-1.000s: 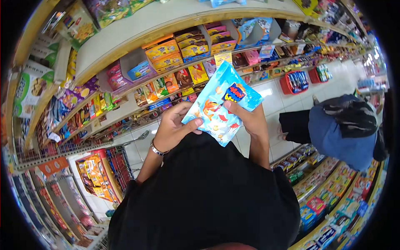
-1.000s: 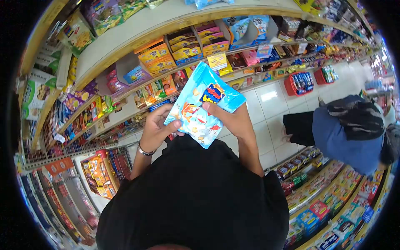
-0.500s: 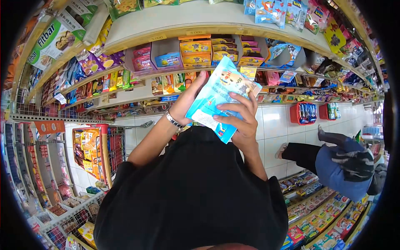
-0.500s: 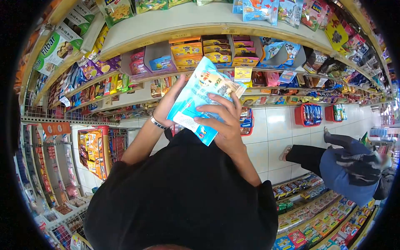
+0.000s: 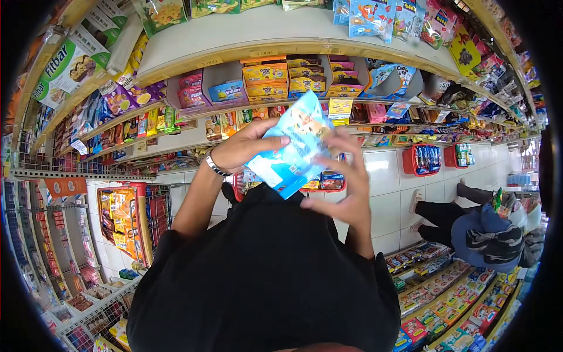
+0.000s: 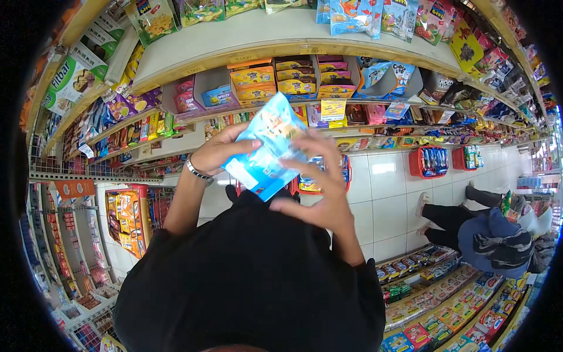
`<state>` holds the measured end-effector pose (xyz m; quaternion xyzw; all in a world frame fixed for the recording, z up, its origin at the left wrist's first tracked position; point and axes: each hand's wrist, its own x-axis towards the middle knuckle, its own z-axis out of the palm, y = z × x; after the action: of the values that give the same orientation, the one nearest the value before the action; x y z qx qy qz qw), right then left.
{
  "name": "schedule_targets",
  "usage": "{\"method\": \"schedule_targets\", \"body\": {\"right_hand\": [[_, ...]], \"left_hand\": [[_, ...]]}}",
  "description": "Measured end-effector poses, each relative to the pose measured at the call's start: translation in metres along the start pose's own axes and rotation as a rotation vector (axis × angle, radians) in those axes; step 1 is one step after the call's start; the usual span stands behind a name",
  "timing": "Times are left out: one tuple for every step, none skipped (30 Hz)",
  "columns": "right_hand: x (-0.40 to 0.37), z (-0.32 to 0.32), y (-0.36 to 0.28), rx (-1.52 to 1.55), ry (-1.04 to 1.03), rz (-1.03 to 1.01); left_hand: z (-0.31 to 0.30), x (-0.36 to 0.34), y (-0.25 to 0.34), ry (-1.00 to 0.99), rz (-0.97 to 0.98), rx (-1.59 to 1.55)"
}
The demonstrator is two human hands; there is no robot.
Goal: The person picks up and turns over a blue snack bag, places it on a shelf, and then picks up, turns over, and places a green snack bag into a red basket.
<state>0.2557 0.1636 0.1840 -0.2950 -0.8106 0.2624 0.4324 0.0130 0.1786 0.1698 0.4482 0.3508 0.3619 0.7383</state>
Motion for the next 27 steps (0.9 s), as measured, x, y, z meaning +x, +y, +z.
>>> {"method": "schedule_targets", "body": {"right_hand": [[0.001, -0.001, 0.005, 0.034, 0.164, 0.013], [0.003, -0.003, 0.008, 0.033, 0.165, 0.012], [0.006, -0.006, 0.010, 0.112, 0.128, 0.184], [0.008, -0.008, 0.012, 0.191, 0.090, 0.355], [0.006, -0.009, 0.018, 0.188, 0.092, 0.352], [0.001, -0.008, 0.030, 0.419, 0.047, 0.451], [-0.003, -0.005, 0.040, 0.650, -0.001, 0.546], [-0.005, 0.002, 0.045, 0.630, 0.080, 0.486], [-0.007, 0.005, 0.047, 0.629, 0.080, 0.482], [-0.009, 0.007, 0.048, 0.678, 0.140, 0.565], [-0.011, 0.011, 0.049, 0.727, 0.200, 0.649], [-0.014, 0.017, 0.052, 0.743, 0.220, 0.656], [-0.017, 0.023, 0.055, 0.745, 0.217, 0.657], [-0.020, 0.030, 0.057, 0.768, 0.260, 0.658], [-0.021, 0.034, 0.058, 0.792, 0.302, 0.656], [-0.021, 0.037, 0.056, 0.804, 0.326, 0.667], [-0.022, 0.041, 0.056, 0.805, 0.328, 0.668], [-0.024, 0.043, 0.057, 0.797, 0.359, 0.654], [-0.024, 0.044, 0.058, 0.789, 0.391, 0.638], [-0.024, 0.045, 0.058, 0.789, 0.390, 0.636], [-0.024, 0.046, 0.059, 0.815, 0.445, 0.619], [-0.023, 0.047, 0.058, 0.840, 0.499, 0.604], [-0.021, 0.048, 0.055, 0.840, 0.498, 0.603], [-0.017, 0.048, 0.050, 0.850, 0.497, 0.563], [-0.015, 0.048, 0.048, 0.859, 0.494, 0.525], [-0.019, 0.053, 0.049, 0.866, 0.464, 0.546], [-0.023, 0.053, 0.046, 0.867, 0.457, 0.549]], "left_hand": [[0.001, -0.002, 0.003, 0.000, 0.000, 0.001], [0.003, -0.003, 0.006, -0.045, -0.020, 0.101], [0.003, -0.004, 0.009, -0.091, -0.039, 0.201], [0.003, -0.003, 0.010, -0.129, -0.060, 0.242], [0.001, -0.001, 0.006, -0.131, -0.057, 0.244], [-0.003, 0.002, -0.001, -0.133, 0.023, 0.096], [-0.004, 0.005, -0.004, -0.135, 0.104, -0.054], [-0.002, 0.004, 0.001, -0.170, 0.040, -0.247], [-0.002, 0.004, 0.001, -0.172, 0.043, -0.244], [-0.003, 0.003, -0.001, -0.112, 0.057, -0.351], [-0.005, 0.002, -0.004, -0.051, 0.071, -0.458], [-0.007, 0.001, -0.008, -0.034, 0.071, -0.474], [-0.006, -0.002, -0.008, -0.031, 0.071, -0.475], [-0.002, -0.006, -0.005, 0.010, 0.089, -0.343], [0.000, -0.008, -0.003, 0.051, 0.106, -0.210], [-0.006, -0.009, -0.010, 0.091, 0.102, -0.234], [-0.008, -0.009, -0.010, 0.090, 0.101, -0.233], [-0.007, -0.008, -0.010, 0.150, 0.108, -0.121], [-0.008, -0.007, -0.010, 0.209, 0.116, -0.007], [-0.009, -0.002, -0.012, 0.210, 0.183, 0.005], [-0.010, -0.003, -0.009, 0.210, 0.185, 0.006], [-0.011, -0.005, -0.005, 0.213, 0.116, 0.015], [-0.012, -0.007, -0.003, 0.217, 0.047, 0.024], [-0.011, -0.007, -0.004, 0.248, 0.105, 0.053], [-0.013, -0.006, -0.006, 0.251, 0.104, 0.050], [-0.016, -0.005, -0.007, 0.298, 0.157, 0.064], [-0.016, -0.004, -0.005, 0.348, 0.210, 0.078]]}}
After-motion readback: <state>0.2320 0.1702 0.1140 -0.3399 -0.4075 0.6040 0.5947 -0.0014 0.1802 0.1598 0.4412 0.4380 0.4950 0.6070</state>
